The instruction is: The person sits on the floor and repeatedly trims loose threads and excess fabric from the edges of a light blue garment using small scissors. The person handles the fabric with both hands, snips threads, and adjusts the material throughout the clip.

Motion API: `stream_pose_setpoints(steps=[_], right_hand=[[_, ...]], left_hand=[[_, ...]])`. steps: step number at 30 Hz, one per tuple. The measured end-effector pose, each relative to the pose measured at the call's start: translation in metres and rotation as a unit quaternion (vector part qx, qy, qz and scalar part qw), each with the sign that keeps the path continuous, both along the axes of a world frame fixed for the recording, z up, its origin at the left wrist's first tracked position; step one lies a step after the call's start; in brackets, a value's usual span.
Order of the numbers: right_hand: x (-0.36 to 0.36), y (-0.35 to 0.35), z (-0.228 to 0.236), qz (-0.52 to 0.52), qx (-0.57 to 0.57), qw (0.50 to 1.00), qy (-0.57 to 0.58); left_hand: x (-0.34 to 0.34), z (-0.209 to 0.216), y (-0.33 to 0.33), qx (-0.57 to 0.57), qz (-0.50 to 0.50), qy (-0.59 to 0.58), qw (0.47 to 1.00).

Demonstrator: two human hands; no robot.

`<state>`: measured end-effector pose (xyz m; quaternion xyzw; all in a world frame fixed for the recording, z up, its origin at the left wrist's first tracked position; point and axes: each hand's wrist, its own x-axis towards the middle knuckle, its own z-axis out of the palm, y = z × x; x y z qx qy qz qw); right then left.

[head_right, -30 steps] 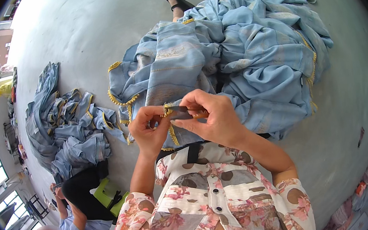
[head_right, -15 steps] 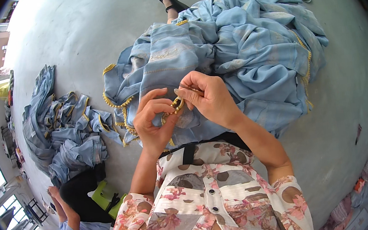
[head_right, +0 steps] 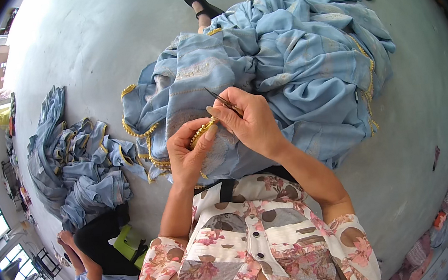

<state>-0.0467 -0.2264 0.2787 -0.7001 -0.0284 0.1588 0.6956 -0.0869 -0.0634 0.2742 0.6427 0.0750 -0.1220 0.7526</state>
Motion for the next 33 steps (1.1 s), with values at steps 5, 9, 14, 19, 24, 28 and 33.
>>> stream_pose_setpoints(steps=[5,9,14,19,24,28,33], right_hand=[[0.001,-0.018,0.007,0.004,-0.071,0.987,-0.141],[-0.006,-0.033,0.003,0.050,-0.092,0.993,-0.060],[-0.010,-0.031,0.006,0.095,-0.087,0.992,-0.003],[-0.007,-0.027,0.013,0.098,-0.125,0.985,-0.068],[-0.008,-0.028,0.010,0.091,-0.184,0.968,-0.143],[-0.009,-0.028,0.009,0.081,-0.212,0.961,-0.155],[-0.012,-0.022,-0.002,0.026,-0.117,0.989,-0.081]], left_hand=[[-0.001,0.001,0.007,0.021,0.012,-0.005,1.000],[0.001,-0.002,0.011,0.032,0.010,-0.031,0.999],[0.005,0.000,0.013,0.076,-0.036,-0.081,0.993],[0.008,0.002,0.012,0.084,-0.086,-0.097,0.988],[0.008,-0.001,0.012,0.069,-0.101,-0.059,0.991],[0.006,0.001,0.012,0.028,-0.070,0.008,0.997],[0.008,0.003,0.011,0.001,-0.009,0.025,1.000]])
